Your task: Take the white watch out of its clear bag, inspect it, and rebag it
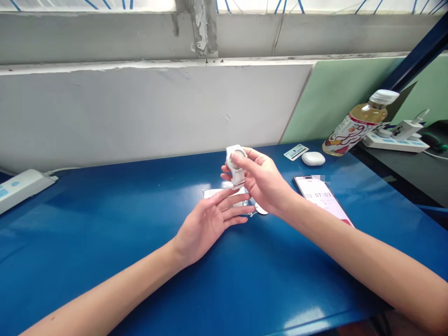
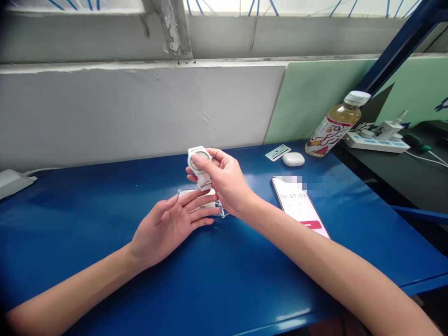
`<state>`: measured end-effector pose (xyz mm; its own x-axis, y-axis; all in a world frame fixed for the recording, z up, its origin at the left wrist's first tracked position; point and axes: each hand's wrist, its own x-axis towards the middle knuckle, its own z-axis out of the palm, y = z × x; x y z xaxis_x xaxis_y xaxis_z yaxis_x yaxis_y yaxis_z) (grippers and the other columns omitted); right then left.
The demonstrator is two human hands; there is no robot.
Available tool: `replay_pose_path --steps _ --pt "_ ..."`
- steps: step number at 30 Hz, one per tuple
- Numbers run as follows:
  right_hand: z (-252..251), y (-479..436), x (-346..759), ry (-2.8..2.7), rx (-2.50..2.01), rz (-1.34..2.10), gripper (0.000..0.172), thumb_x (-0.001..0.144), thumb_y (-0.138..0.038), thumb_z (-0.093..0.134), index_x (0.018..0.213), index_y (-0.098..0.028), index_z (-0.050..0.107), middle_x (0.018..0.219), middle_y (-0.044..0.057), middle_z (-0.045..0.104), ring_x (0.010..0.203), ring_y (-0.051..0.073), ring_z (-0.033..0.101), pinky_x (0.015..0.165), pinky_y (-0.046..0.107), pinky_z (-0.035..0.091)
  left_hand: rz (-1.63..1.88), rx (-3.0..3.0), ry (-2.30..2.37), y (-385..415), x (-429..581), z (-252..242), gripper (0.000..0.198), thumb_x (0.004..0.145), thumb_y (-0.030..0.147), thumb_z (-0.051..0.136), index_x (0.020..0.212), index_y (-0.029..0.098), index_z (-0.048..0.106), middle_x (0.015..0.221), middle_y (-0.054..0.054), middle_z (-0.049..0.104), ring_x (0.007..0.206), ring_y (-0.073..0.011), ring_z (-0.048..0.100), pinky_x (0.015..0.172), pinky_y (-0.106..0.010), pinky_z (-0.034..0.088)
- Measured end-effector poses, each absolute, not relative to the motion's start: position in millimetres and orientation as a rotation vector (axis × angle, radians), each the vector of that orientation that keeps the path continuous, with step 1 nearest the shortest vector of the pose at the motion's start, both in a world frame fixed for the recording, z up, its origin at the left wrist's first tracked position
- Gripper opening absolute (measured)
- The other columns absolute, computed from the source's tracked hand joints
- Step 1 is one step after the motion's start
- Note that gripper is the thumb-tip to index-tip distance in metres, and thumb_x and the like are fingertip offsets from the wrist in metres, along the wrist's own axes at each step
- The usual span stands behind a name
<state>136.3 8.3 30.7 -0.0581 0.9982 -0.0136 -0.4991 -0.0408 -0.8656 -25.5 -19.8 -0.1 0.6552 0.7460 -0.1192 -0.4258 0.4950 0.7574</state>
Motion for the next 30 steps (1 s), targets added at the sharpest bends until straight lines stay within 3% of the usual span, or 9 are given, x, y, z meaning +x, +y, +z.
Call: replay_pose_path --steps 3,6,14,18,21,25,30 --pt "31 1 132 -1.052 -0.873 1.347 0.025 0.078 -0.036 0.079 0.09 -0.021 0.062 0.079 0.0 0.073 0.073 0.015 0.068 0.068 0.028 0.055 0.819 0.847 0.582 -22 -23 2 0.037 0.092 0.03 0.068 0.127 0.018 0.062 0.131 -0.013 0.065 0.114 -0.0284 0.065 0.096 -0.04 0.049" --pt "33 -3 130 -1.124 -0.886 1.273 0.026 0.078 -0.037 0.079 0.089 -0.023 0.06 0.076 -0.001 0.073 0.067 0.015 0.068 0.063 0.028 0.055 0.862 0.874 0.66 -24 -20 3 0.039 0.089 0.022 0.074 0.126 0.02 0.059 0.129 -0.01 0.065 0.109 -0.0242 0.067 0.093 -0.036 0.052" --pt "33 -4 129 -1.149 -0.925 1.248 0.028 0.079 -0.043 0.077 0.087 -0.022 0.06 0.075 0.001 0.074 0.065 0.017 0.068 0.064 0.032 0.054 0.858 0.929 0.672 -21 -19 2 0.033 0.088 0.025 0.076 0.117 0.016 0.062 0.092 -0.005 0.073 0.084 -0.0148 0.07 0.082 -0.028 0.056" --pt "28 -2 129 -1.171 -0.973 1.121 0.027 0.078 -0.042 0.077 0.084 -0.021 0.061 0.083 0.002 0.07 0.079 0.017 0.066 0.069 0.03 0.051 0.809 1.023 0.699 -20 -22 0 0.021 0.09 0.029 0.073 0.103 0.014 0.066 0.075 -0.001 0.069 0.068 -0.0109 0.065 0.07 -0.023 0.056" --pt "26 -2 127 -1.167 -1.013 1.149 0.023 0.079 -0.037 0.076 0.082 -0.02 0.061 0.091 0.003 0.071 0.084 0.017 0.065 0.071 0.029 0.05 0.759 1.08 0.717 -22 -23 -1 0.023 0.094 0.038 0.068 0.09 0.015 0.064 0.062 0.003 0.061 0.056 -0.0094 0.06 0.059 -0.022 0.054" --pt "29 -2 127 -1.055 -0.967 1.479 0.017 0.086 -0.036 0.067 0.093 -0.022 0.062 0.101 0.005 0.076 0.087 0.019 0.068 0.061 0.027 0.05 0.693 1.073 0.707 -26 -21 1 0.029 0.092 0.044 0.068 0.094 0.015 0.065 0.073 -0.001 0.066 0.061 -0.0138 0.066 0.057 -0.026 0.055" --pt "32 1 131 -0.922 -0.857 1.709 0.022 0.091 -0.036 0.058 0.103 -0.022 0.069 0.103 0.007 0.077 0.106 0.024 0.068 0.069 0.029 0.055 0.689 1.041 0.749 -27 -18 4 0.036 0.091 0.041 0.071 0.11 0.012 0.067 0.102 -0.014 0.075 0.093 -0.0249 0.074 0.081 -0.035 0.058"
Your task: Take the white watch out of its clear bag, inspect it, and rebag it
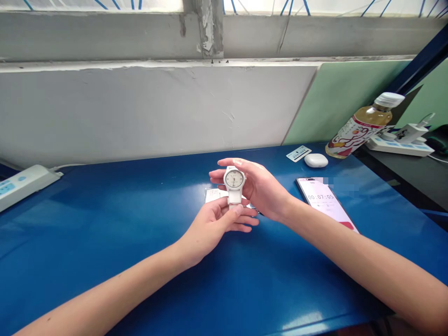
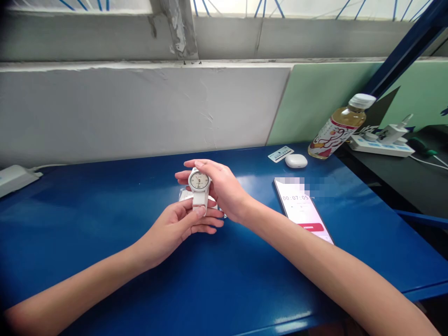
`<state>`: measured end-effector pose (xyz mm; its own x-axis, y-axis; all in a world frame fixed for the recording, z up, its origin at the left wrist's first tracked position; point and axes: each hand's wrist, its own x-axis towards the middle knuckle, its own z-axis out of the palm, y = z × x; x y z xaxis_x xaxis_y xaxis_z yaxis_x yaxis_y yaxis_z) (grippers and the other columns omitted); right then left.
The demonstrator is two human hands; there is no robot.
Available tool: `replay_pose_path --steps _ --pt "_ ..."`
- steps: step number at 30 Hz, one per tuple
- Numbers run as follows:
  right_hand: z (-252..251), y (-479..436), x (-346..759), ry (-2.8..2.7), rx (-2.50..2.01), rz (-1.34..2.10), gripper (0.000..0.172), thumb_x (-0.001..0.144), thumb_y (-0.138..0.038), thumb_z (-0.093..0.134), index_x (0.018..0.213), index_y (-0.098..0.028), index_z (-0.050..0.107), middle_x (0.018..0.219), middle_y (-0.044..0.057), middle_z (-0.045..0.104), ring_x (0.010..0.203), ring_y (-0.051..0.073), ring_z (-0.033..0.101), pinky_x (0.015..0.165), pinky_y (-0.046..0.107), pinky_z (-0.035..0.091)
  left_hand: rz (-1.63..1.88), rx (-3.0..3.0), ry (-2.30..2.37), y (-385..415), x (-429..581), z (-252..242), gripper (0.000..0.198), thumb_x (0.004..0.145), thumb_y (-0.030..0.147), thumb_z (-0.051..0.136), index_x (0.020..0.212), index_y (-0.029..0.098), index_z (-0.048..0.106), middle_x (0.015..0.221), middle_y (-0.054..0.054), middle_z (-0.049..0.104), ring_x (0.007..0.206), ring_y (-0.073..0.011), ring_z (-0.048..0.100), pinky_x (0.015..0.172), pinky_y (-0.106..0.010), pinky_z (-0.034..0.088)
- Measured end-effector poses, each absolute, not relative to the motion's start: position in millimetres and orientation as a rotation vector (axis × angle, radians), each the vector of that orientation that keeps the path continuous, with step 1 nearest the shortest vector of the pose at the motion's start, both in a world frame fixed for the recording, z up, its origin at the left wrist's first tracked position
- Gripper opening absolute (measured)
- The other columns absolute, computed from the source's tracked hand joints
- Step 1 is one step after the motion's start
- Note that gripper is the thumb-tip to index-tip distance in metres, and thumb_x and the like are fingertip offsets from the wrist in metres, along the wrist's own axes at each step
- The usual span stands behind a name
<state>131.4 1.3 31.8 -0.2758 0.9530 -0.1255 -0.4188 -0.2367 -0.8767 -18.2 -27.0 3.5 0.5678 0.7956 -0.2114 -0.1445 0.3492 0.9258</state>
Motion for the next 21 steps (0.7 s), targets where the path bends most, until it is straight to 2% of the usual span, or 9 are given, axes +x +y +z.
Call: replay_pose_path --steps 5,11,18,21 --pt "34 7 139 -0.812 -0.822 1.809 0.027 0.092 -0.039 0.055 0.096 -0.019 0.073 0.1 0.008 0.078 0.103 0.023 0.069 0.083 0.034 0.056 0.696 0.97 0.786 -25 -20 -1 0.035 0.091 0.039 0.071 0.115 0.013 0.067 0.11 -0.016 0.075 0.107 -0.0302 0.071 0.092 -0.041 0.056" --pt "34 12 140 -0.695 -0.833 1.857 0.034 0.092 -0.04 0.053 0.112 -0.017 0.067 0.113 0.012 0.076 0.101 0.025 0.072 0.094 0.041 0.055 0.586 0.886 0.745 -25 -20 -4 0.03 0.094 0.036 0.068 0.113 0.012 0.07 0.119 -0.016 0.073 0.116 -0.0288 0.068 0.101 -0.041 0.052" --pt "34 14 142 -0.682 -0.929 1.99 0.041 0.094 -0.046 0.049 0.103 -0.012 0.069 0.108 0.016 0.076 0.085 0.023 0.073 0.092 0.045 0.056 0.541 0.845 0.721 -28 -19 5 0.026 0.097 0.032 0.065 0.11 0.011 0.071 0.116 -0.017 0.074 0.114 -0.0273 0.069 0.101 -0.04 0.053" --pt "33 15 143 -0.705 -0.907 1.995 0.043 0.093 -0.048 0.049 0.102 -0.012 0.071 0.105 0.016 0.076 0.086 0.024 0.073 0.093 0.044 0.055 0.538 0.81 0.731 -28 -19 5 0.025 0.096 0.031 0.065 0.109 0.01 0.071 0.113 -0.017 0.075 0.112 -0.0277 0.07 0.1 -0.04 0.054"
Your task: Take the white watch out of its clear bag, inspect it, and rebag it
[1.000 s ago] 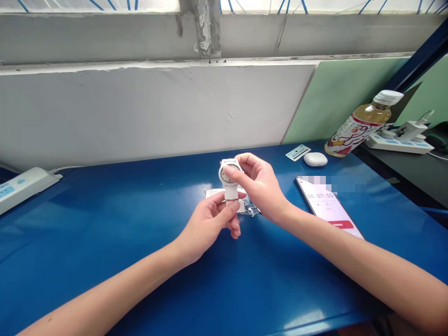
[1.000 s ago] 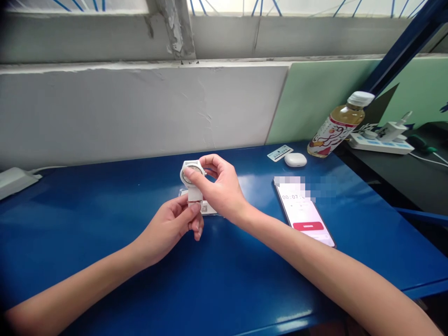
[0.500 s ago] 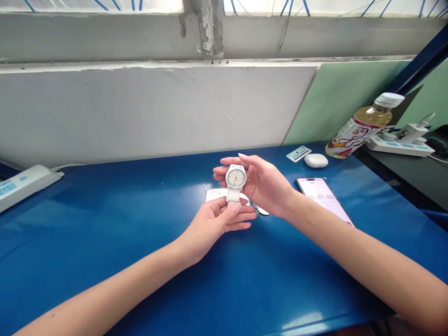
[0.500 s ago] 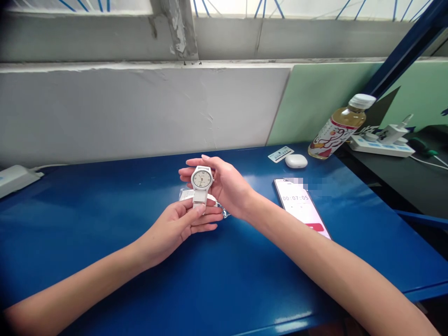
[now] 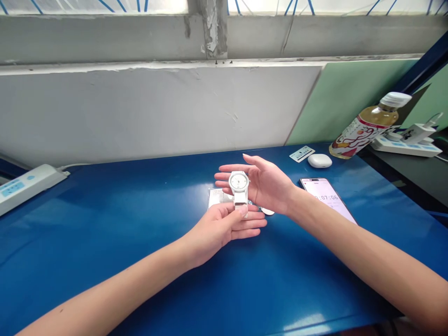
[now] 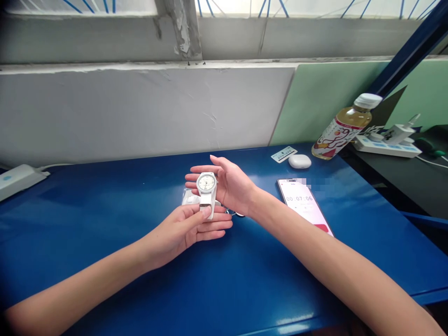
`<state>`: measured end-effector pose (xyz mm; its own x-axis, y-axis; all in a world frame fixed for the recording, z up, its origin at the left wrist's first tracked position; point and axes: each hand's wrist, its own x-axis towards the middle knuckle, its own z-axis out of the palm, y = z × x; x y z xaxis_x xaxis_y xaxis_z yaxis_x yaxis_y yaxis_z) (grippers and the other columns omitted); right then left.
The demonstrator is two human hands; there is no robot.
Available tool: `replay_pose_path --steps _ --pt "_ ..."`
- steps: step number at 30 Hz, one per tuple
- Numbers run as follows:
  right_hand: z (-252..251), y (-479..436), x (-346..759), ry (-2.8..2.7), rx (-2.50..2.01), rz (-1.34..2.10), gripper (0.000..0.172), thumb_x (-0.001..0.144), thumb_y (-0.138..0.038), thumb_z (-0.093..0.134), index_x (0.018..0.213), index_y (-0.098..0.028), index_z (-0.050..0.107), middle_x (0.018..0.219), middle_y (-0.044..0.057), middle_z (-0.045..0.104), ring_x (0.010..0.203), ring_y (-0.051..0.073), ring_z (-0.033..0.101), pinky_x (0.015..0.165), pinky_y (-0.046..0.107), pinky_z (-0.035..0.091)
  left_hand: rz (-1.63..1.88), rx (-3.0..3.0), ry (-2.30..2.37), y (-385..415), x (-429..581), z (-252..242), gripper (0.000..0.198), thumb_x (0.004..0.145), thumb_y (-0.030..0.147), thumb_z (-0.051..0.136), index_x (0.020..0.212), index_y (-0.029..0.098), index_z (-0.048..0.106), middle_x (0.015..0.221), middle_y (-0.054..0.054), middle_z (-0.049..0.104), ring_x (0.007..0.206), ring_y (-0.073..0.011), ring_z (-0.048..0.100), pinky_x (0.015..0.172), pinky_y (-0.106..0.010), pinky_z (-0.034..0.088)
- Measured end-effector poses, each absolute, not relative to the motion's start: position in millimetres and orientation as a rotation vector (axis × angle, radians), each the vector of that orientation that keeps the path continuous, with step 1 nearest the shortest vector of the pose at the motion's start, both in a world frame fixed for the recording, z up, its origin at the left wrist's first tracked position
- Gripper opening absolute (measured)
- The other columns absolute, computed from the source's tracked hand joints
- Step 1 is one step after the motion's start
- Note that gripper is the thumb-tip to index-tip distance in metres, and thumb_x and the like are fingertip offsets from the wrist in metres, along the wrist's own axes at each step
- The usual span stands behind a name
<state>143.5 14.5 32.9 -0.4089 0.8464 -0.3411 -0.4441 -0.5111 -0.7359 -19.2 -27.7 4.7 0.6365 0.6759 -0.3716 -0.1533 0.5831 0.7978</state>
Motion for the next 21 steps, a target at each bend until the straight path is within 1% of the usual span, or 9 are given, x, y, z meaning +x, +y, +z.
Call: replay_pose_path --steps 2,6,9,12,16,18,21 --pt "32 15 145 -0.74 -0.884 1.977 0.044 0.093 -0.049 0.049 0.1 -0.012 0.072 0.107 0.016 0.076 0.09 0.024 0.073 0.096 0.043 0.054 0.542 0.792 0.748 -27 -19 4 0.025 0.096 0.03 0.065 0.108 0.009 0.07 0.113 -0.018 0.075 0.111 -0.0281 0.07 0.099 -0.04 0.054" --pt "32 16 146 -0.855 -0.843 1.897 0.043 0.093 -0.049 0.048 0.095 -0.015 0.075 0.111 0.014 0.076 0.107 0.027 0.069 0.102 0.042 0.05 0.566 0.769 0.793 -25 -19 5 0.025 0.095 0.028 0.067 0.109 0.008 0.068 0.112 -0.02 0.074 0.109 -0.0292 0.071 0.1 -0.042 0.054" --pt "32 15 145 -0.9 -0.84 1.85 0.04 0.093 -0.048 0.051 0.093 -0.016 0.076 0.11 0.013 0.076 0.111 0.027 0.068 0.1 0.04 0.051 0.572 0.754 0.795 -22 -20 7 0.025 0.093 0.028 0.068 0.11 0.009 0.067 0.112 -0.021 0.074 0.109 -0.0299 0.071 0.1 -0.043 0.053" --pt "31 13 144 -0.938 -0.895 1.77 0.032 0.092 -0.042 0.055 0.097 -0.018 0.075 0.107 0.011 0.077 0.106 0.025 0.069 0.093 0.038 0.055 0.581 0.757 0.789 -19 -22 7 0.024 0.093 0.028 0.068 0.109 0.009 0.068 0.108 -0.019 0.075 0.107 -0.0291 0.072 0.099 -0.042 0.053" --pt "31 12 142 -1.084 -0.959 1.58 0.022 0.09 -0.037 0.062 0.099 -0.021 0.076 0.101 0.007 0.078 0.097 0.023 0.072 0.08 0.034 0.057 0.637 0.839 0.793 -13 -26 10 0.023 0.093 0.029 0.068 0.105 0.009 0.071 0.103 -0.016 0.077 0.1 -0.0265 0.073 0.095 -0.039 0.055" --pt "32 12 143 -1.189 -0.985 1.439 0.021 0.089 -0.037 0.064 0.096 -0.022 0.077 0.097 0.006 0.078 0.095 0.023 0.072 0.078 0.033 0.057 0.654 0.907 0.801 -11 -28 12 0.024 0.093 0.03 0.068 0.104 0.009 0.072 0.102 -0.016 0.077 0.097 -0.0252 0.074 0.093 -0.037 0.055" --pt "37 11 147 -1.436 -1.036 1.106 0.021 0.09 -0.038 0.064 0.096 -0.024 0.078 0.095 0.004 0.079 0.09 0.022 0.072 0.08 0.035 0.056 0.686 1.015 0.819 -7 -30 17 0.028 0.091 0.035 0.07 0.104 0.01 0.072 0.097 -0.014 0.076 0.091 -0.0249 0.073 0.09 -0.038 0.056"
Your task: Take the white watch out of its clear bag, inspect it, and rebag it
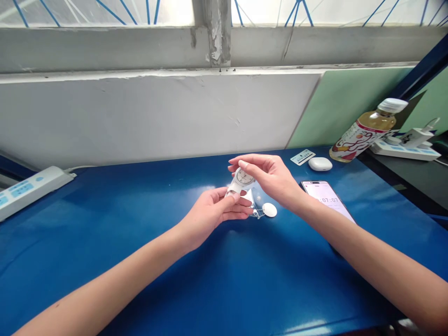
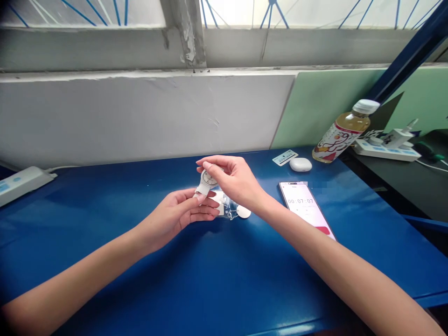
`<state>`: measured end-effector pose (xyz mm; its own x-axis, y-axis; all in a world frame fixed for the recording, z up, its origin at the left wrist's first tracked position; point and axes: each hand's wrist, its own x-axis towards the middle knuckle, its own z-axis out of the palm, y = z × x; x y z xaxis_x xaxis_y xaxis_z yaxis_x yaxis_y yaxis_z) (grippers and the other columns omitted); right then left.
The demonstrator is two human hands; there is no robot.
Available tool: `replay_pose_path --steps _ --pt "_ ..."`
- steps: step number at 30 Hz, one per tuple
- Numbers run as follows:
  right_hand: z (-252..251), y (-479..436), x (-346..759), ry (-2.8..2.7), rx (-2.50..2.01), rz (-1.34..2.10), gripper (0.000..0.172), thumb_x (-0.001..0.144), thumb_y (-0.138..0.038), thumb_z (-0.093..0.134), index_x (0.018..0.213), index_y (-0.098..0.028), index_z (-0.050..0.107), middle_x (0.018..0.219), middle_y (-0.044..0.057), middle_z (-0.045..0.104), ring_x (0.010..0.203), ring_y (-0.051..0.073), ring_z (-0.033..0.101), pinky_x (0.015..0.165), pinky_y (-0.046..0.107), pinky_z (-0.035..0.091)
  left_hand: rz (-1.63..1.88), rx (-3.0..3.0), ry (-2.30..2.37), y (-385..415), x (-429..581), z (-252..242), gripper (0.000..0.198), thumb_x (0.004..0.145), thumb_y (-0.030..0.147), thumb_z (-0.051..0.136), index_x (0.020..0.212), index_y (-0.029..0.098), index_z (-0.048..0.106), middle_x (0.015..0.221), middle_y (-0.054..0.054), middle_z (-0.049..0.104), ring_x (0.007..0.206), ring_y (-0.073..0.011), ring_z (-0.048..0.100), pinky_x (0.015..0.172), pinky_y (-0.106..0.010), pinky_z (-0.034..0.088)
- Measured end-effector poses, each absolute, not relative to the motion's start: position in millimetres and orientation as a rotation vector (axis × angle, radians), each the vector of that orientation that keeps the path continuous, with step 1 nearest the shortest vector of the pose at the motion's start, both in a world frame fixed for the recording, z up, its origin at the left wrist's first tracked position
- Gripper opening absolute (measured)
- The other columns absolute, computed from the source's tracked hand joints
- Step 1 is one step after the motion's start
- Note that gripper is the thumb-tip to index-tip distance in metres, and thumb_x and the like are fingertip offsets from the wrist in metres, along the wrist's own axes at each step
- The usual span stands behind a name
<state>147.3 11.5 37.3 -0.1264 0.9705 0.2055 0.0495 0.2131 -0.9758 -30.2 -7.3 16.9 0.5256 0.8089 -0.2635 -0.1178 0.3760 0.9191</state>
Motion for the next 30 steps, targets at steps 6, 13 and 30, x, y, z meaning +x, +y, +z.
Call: replay_pose_path --steps 6,13,30 --pt "46 -4 172 -1.866 -1.109 0.619 0.024 0.091 -0.034 0.063 0.109 -0.027 0.078 0.108 0.004 0.078 0.094 0.028 0.072 0.079 0.041 0.057 0.873 1.5 0.919 -4 -36 14 0.024 0.091 0.038 0.069 0.103 0.018 0.074 0.093 -0.009 0.074 0.091 -0.0268 0.071 0.09 -0.038 0.052" --pt "21 -29 193 -2.191 -1.071 0.624 0.041 0.097 -0.027 0.055 0.136 -0.035 0.06 0.142 0.005 0.061 0.125 0.029 0.06 0.103 0.048 0.05 0.958 1.987 0.937 -2 -43 -8 0.031 0.092 0.021 0.06 0.121 0.026 0.07 0.12 -0.008 0.071 0.111 -0.0291 0.064 0.1 -0.037 0.044" --pt "5 -35 204 -2.134 -1.072 0.439 0.036 0.099 -0.019 0.049 0.129 -0.029 0.067 0.13 0.009 0.067 0.113 0.024 0.067 0.092 0.039 0.057 0.817 2.431 0.904 2 -45 -20 0.05 0.096 0.03 0.059 0.144 0.022 0.048 0.143 -0.013 0.055 0.134 -0.0313 0.05 0.111 -0.049 0.042"
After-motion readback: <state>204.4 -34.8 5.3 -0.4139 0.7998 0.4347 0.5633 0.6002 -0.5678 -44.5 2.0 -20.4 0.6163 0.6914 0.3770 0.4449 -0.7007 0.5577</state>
